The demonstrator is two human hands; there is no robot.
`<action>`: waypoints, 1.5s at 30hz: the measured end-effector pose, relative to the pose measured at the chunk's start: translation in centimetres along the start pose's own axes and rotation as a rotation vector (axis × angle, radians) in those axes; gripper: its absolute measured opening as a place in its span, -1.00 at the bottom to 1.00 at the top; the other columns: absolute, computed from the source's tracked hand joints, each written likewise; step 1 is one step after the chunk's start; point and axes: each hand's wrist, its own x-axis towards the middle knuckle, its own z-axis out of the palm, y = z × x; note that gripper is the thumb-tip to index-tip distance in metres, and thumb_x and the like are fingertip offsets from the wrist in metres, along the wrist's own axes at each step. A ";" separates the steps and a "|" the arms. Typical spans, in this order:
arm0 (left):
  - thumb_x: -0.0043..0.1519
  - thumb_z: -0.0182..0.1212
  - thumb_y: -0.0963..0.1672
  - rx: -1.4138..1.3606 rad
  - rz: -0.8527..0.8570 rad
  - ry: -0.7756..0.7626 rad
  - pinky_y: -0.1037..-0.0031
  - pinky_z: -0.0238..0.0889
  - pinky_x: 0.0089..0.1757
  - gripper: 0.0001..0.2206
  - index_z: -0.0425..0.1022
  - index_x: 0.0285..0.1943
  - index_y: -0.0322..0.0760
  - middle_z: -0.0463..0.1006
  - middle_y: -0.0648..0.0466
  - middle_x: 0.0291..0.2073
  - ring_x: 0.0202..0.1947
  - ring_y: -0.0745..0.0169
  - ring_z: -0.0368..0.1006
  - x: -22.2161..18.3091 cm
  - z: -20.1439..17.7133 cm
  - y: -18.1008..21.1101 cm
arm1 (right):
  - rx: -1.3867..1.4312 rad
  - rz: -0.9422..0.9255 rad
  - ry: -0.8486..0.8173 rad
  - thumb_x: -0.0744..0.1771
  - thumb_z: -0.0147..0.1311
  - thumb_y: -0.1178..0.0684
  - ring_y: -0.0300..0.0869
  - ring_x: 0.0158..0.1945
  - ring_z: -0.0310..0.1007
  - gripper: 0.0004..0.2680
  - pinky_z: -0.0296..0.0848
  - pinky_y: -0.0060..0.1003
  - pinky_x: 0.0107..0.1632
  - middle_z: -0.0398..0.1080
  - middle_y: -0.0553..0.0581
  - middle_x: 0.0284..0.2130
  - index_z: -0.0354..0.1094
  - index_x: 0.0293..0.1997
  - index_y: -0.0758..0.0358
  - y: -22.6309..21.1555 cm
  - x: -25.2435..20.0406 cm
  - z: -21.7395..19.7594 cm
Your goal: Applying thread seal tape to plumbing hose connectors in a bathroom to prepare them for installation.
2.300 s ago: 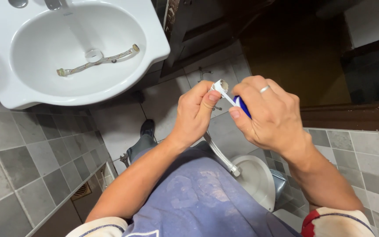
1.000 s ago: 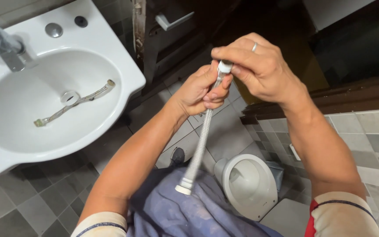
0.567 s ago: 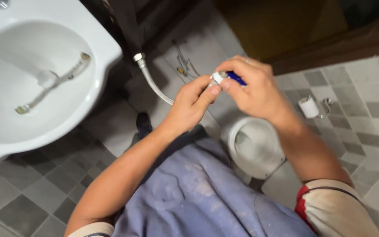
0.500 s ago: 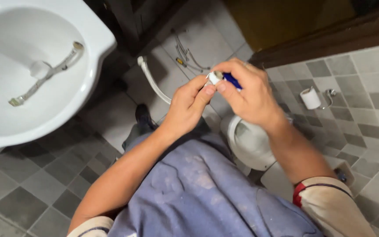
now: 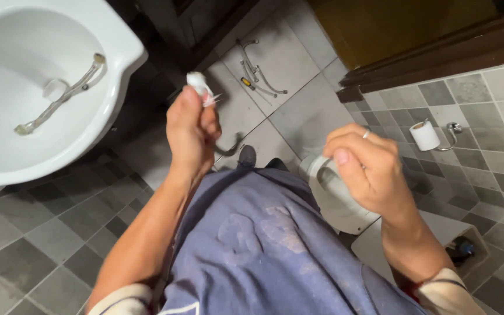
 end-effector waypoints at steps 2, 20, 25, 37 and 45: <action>0.33 0.06 -0.04 -0.023 0.037 -0.254 0.66 -0.12 -0.66 -0.73 0.47 -0.33 -0.29 0.15 0.16 -0.75 -0.75 0.49 -0.01 -2.6 1.3 -0.7 | 0.041 -0.030 -0.025 0.41 -0.14 0.03 -0.08 -0.42 0.49 -0.77 0.49 -0.25 -0.27 0.48 0.04 -0.42 0.47 -0.34 0.17 -0.1 -0.3 -0.6; 0.40 -0.06 -0.03 0.354 0.397 -0.471 0.58 0.18 -0.45 -0.69 0.54 -0.28 -0.22 0.16 0.17 -0.75 -0.60 0.37 0.06 -4.4 0.0 -0.3 | 0.663 0.060 0.237 0.31 -0.17 -0.58 -0.16 -0.28 0.45 -0.25 0.53 -0.44 -0.37 0.43 0.36 -0.29 0.31 0.06 0.67 4.1 0.4 6.3; 0.40 -0.07 -0.04 0.353 0.414 -0.458 0.56 0.19 -0.46 -0.69 0.55 -0.27 -0.23 0.15 0.17 -0.76 -0.61 0.36 0.05 -5.0 -0.9 1.2 | 0.328 -0.271 0.331 0.22 0.26 -0.33 -0.08 -0.32 0.44 -0.33 0.57 -0.36 -0.32 0.41 0.39 -0.31 0.29 0.05 0.76 4.4 1.4 6.5; 0.39 -0.03 -0.04 0.277 0.301 -0.252 0.52 0.18 -0.43 -0.71 0.52 -0.33 -0.17 0.30 0.16 -0.74 -0.60 0.36 0.13 -5.2 -10.0 4.2 | 0.451 0.075 -0.102 0.31 0.10 0.24 0.02 -0.02 0.38 -0.63 0.44 -0.14 0.05 0.21 0.34 -0.04 0.07 0.23 0.42 4.5 10.7 17.6; 0.38 -0.12 0.05 0.184 0.227 -0.168 0.59 -0.11 -0.43 -0.65 0.36 -0.32 -0.21 0.13 0.21 -0.62 -0.56 0.42 -0.01 -3.5 -15.1 7.9 | -0.276 -0.262 -0.361 0.27 0.33 -0.07 0.12 0.01 0.28 -0.60 0.35 0.03 -0.11 0.35 0.15 0.05 0.31 0.18 0.15 4.9 24.2 29.4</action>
